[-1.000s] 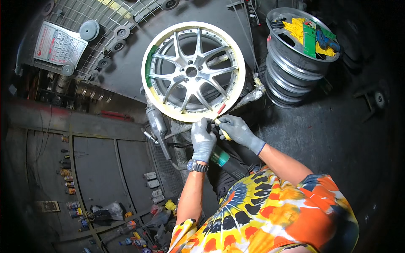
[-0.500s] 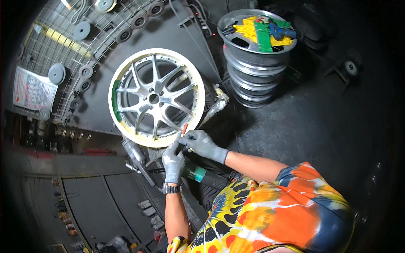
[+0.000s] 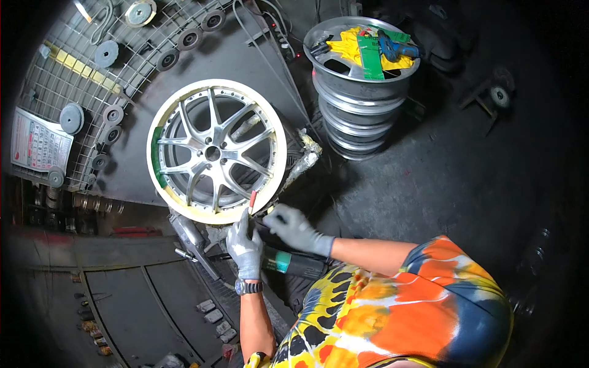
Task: The person applies masking tape to the edge of a car rim and then uses a power grinder to smooth the inner spokes.
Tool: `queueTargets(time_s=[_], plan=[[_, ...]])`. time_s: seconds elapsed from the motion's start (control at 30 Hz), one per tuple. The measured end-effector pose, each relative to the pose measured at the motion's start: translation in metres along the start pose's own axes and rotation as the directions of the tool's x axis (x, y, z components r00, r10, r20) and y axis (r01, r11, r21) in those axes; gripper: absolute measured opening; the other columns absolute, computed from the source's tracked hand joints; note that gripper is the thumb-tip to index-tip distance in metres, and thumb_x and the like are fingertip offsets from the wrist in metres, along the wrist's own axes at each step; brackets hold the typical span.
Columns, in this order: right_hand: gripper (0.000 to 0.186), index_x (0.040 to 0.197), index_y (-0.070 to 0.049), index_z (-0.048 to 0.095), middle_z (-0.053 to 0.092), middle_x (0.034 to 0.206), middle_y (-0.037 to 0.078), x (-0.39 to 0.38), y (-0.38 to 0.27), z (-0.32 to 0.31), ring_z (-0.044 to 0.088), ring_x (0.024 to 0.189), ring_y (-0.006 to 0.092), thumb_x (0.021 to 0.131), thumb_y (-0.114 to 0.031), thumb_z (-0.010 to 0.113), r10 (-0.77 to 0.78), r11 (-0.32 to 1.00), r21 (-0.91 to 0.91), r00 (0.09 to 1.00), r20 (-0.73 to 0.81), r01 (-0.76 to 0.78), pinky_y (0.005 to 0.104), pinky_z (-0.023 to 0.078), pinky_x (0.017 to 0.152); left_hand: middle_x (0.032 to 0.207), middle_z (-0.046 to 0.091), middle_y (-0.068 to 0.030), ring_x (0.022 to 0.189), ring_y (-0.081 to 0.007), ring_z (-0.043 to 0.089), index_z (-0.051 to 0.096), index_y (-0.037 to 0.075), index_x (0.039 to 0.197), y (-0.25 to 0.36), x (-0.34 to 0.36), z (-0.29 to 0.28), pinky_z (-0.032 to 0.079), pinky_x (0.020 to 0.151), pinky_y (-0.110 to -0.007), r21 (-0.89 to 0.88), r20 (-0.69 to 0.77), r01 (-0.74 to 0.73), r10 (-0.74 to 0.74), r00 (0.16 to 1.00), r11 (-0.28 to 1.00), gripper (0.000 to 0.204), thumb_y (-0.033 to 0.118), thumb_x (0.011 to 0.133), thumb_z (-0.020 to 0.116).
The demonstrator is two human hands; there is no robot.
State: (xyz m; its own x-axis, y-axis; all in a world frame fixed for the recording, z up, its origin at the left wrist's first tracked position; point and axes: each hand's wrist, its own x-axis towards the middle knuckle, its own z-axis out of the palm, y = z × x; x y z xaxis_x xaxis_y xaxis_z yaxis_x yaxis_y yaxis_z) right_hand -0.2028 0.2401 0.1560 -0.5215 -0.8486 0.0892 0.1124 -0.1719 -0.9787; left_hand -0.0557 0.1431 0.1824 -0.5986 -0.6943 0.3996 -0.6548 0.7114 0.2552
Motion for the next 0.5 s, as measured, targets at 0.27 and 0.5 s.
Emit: queueTargets(time_s=[0.27,0.5], plan=[[0.023,0.109,-0.007,0.073,0.071,0.099,0.009,0.111,-0.007,-0.207,0.069,0.086,0.0209,0.103,-0.030,0.071,-0.385,0.652,-0.733,0.918,-0.098,0.195,0.0358,0.056,0.077,0.094,0.070,-0.0152,0.088,-0.0374,0.069,0.071,0.003,0.113,0.033,0.014,-0.014,0.052,0.076,-0.051,0.081,-0.022,0.097,-0.096,0.995,0.992,0.037,0.033,0.093,0.081],[0.051,0.119,-0.012,0.067,0.076,0.119,0.010,0.244,-0.063,-0.315,0.070,0.118,0.0379,0.094,-0.057,0.066,-0.244,0.196,-0.950,0.927,-0.286,-0.241,0.0686,0.038,0.105,0.090,0.069,-0.0164,0.082,-0.0401,0.068,0.071,0.004,0.100,0.024,0.015,0.002,0.053,0.072,-0.050,0.053,-0.107,0.156,-0.150,0.983,0.986,0.020,0.023,0.096,0.077]])
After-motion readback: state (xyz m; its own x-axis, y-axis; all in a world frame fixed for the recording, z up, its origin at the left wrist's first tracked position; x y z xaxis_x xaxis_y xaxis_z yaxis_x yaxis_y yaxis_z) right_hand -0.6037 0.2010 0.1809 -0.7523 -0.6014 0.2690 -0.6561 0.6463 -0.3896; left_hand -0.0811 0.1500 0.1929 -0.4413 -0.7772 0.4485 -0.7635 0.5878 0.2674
